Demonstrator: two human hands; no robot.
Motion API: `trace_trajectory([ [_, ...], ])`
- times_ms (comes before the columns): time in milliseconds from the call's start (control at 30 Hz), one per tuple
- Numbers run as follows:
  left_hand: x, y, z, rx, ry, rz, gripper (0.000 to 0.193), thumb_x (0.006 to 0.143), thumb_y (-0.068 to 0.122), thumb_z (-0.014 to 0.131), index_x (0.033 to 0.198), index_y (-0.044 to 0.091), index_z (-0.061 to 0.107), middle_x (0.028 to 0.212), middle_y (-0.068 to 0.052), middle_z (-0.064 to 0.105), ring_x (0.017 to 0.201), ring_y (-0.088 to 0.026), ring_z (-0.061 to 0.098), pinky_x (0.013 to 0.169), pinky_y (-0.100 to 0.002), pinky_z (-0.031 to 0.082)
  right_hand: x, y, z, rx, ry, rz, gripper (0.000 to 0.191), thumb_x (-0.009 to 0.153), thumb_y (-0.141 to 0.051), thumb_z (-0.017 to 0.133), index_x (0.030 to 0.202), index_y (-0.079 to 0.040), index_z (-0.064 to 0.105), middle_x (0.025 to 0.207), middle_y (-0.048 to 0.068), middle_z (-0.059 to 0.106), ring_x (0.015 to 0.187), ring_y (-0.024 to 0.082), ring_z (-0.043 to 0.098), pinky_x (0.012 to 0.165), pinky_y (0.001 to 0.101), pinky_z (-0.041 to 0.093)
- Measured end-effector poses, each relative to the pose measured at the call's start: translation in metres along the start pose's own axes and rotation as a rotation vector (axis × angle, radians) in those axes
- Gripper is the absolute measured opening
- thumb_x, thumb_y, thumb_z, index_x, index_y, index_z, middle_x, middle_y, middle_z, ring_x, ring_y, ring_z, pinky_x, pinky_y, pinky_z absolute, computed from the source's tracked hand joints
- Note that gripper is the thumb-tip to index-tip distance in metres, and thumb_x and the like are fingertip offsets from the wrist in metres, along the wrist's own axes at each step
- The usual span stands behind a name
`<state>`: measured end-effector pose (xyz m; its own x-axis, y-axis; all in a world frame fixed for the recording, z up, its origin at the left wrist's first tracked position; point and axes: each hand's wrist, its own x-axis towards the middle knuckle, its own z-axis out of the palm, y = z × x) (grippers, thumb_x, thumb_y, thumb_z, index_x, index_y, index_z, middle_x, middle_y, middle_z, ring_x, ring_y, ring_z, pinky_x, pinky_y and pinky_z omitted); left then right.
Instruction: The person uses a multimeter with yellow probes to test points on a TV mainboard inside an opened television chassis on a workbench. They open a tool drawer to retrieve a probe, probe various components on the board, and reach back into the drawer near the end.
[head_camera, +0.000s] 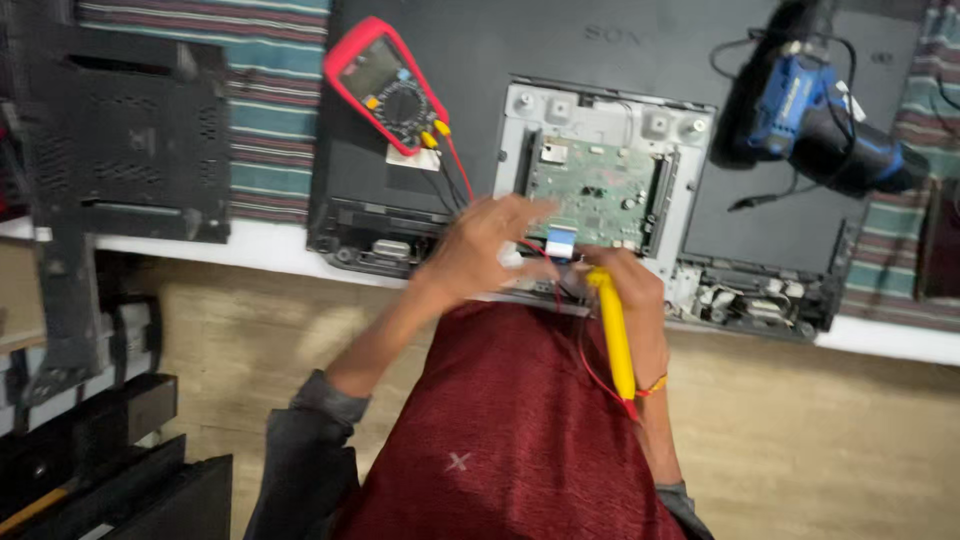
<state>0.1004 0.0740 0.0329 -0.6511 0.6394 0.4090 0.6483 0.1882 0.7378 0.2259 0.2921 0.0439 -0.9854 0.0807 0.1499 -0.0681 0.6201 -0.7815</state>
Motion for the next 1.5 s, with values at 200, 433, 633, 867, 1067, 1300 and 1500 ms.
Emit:
trace_trajectory([
  [200, 0.006, 0.047, 0.037, -0.186, -0.172, -0.126, 0.046, 0.098, 0.027, 0.075, 0.141, 0.016, 0.065, 0.125, -0.010, 0.060, 0.100, -0.025, 0.067, 0.087, -0.039, 0.058, -0.006, -0.001, 0.003, -0.231, -0.007, -0.124, 0.032, 0.082, -0.005, 0.071, 0.114, -0.002, 0.066, 0.100, 0.016, 0.070, 0.093, 0.036, 0.069, 0.079, 0.0418, 0.054],
  [433, -0.008, 0.046, 0.045, -0.402, -0.024, -0.069, 0.039, 0.103, 0.021, 0.070, 0.140, 0.009, 0.061, 0.134, -0.011, 0.062, 0.117, -0.024, 0.068, 0.097, -0.033, 0.060, -0.021, 0.007, 0.011, -0.066, 0.238, -0.170, 0.033, 0.099, -0.016, 0.070, 0.126, 0.001, 0.062, 0.109, 0.019, 0.073, 0.094, 0.031, 0.073, 0.081, 0.0390, 0.059],
  [633, -0.023, 0.017, 0.063, -0.611, 0.189, -0.365, 0.022, 0.107, 0.018, 0.061, 0.122, 0.003, 0.067, 0.121, -0.011, 0.068, 0.108, -0.021, 0.074, 0.096, -0.030, 0.061, -0.048, 0.036, 0.016, -0.027, 0.514, -0.113, 0.045, 0.098, -0.043, 0.057, 0.114, -0.002, 0.061, 0.096, 0.016, 0.063, 0.088, 0.024, 0.066, 0.077, 0.0344, 0.054],
  [867, -0.010, -0.001, 0.092, -0.912, 0.272, -0.539, 0.021, 0.100, 0.006, 0.070, 0.120, 0.003, 0.064, 0.121, -0.010, 0.071, 0.112, -0.018, 0.072, 0.099, -0.029, 0.058, -0.052, 0.065, 0.018, -0.069, 0.664, 0.305, 0.031, 0.099, -0.024, 0.076, 0.092, 0.001, 0.060, 0.087, 0.014, 0.063, 0.077, 0.022, 0.061, 0.072, 0.0339, 0.051],
  [1067, 0.010, 0.004, 0.091, -0.330, 0.142, -0.479, 0.020, 0.094, 0.008, 0.076, 0.113, 0.004, 0.071, 0.107, -0.008, 0.077, 0.098, -0.015, 0.075, 0.087, -0.029, 0.057, -0.035, 0.039, 0.019, -0.118, 0.561, 0.144, 0.017, 0.096, -0.007, 0.067, 0.110, 0.001, 0.071, 0.100, 0.016, 0.067, 0.090, 0.029, 0.067, 0.082, 0.0365, 0.054],
  [1300, 0.020, 0.008, 0.092, -0.334, 0.140, -0.497, 0.019, 0.097, 0.011, 0.074, 0.115, 0.004, 0.070, 0.106, -0.008, 0.077, 0.095, -0.016, 0.076, 0.085, -0.028, 0.058, -0.026, 0.038, 0.024, -0.129, 0.569, 0.217, 0.017, 0.093, -0.006, 0.075, 0.107, 0.001, 0.065, 0.103, 0.017, 0.072, 0.095, 0.032, 0.072, 0.086, 0.0385, 0.056],
  [1500, 0.017, 0.008, 0.095, -0.328, 0.152, -0.519, 0.019, 0.097, 0.010, 0.074, 0.114, 0.003, 0.070, 0.104, -0.008, 0.078, 0.093, -0.014, 0.075, 0.083, -0.028, 0.058, -0.021, 0.035, 0.024, -0.091, 0.604, 0.183, 0.016, 0.092, -0.001, 0.074, 0.106, 0.001, 0.066, 0.105, 0.017, 0.072, 0.095, 0.032, 0.072, 0.086, 0.0379, 0.057],
])
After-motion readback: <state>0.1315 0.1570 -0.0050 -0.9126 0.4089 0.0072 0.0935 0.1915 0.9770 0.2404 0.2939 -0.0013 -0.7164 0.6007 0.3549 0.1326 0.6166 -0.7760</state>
